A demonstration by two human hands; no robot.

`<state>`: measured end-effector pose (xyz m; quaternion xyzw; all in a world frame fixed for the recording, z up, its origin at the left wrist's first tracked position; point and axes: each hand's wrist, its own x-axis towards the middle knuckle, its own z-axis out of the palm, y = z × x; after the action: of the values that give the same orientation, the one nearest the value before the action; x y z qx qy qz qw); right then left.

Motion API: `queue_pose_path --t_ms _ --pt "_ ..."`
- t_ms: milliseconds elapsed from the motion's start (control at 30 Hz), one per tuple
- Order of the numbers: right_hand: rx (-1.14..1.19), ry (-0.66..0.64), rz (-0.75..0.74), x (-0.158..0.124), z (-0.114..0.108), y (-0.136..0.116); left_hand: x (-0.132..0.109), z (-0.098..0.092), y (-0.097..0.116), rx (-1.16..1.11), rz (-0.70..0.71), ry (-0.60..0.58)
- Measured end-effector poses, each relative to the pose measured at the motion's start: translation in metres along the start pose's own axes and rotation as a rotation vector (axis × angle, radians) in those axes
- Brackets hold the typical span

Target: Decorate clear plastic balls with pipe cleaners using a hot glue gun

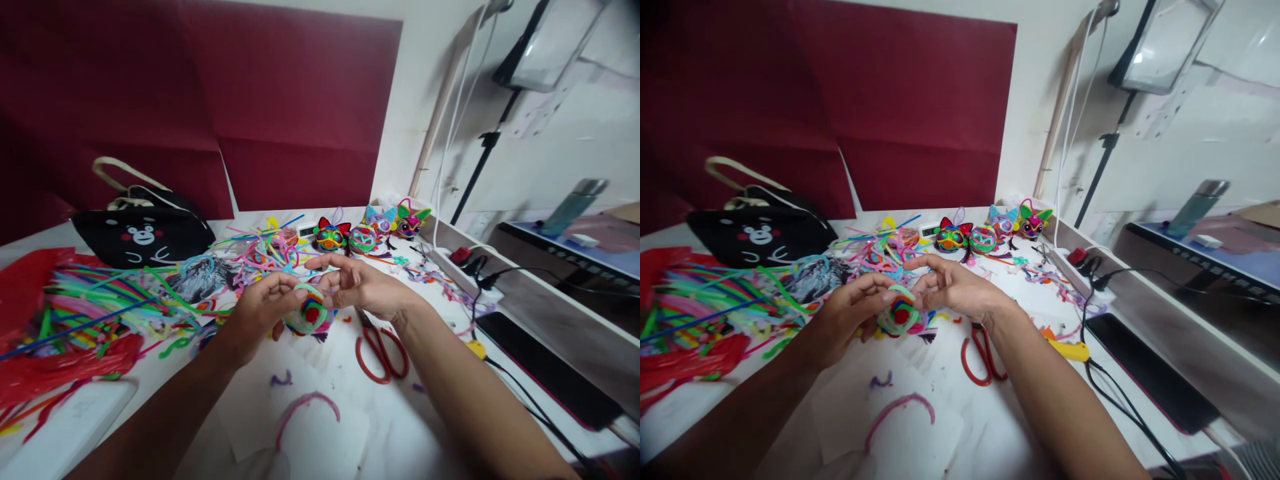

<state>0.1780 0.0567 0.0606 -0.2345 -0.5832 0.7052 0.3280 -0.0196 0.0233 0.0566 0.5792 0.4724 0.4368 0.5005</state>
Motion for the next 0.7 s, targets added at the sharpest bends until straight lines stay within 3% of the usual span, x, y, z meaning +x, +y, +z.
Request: queue_pose_path --t_ms 200,700 --pt "-0.012 0.012 0.025 0.002 0.003 0.003 -0.001 0.003 -0.005 -0.010 -0.023 -0.051" --pt "-0.025 0.008 0.011 0.004 0.005 0.008 0.000 0.005 -0.011 0.012 -0.032 -0.001"
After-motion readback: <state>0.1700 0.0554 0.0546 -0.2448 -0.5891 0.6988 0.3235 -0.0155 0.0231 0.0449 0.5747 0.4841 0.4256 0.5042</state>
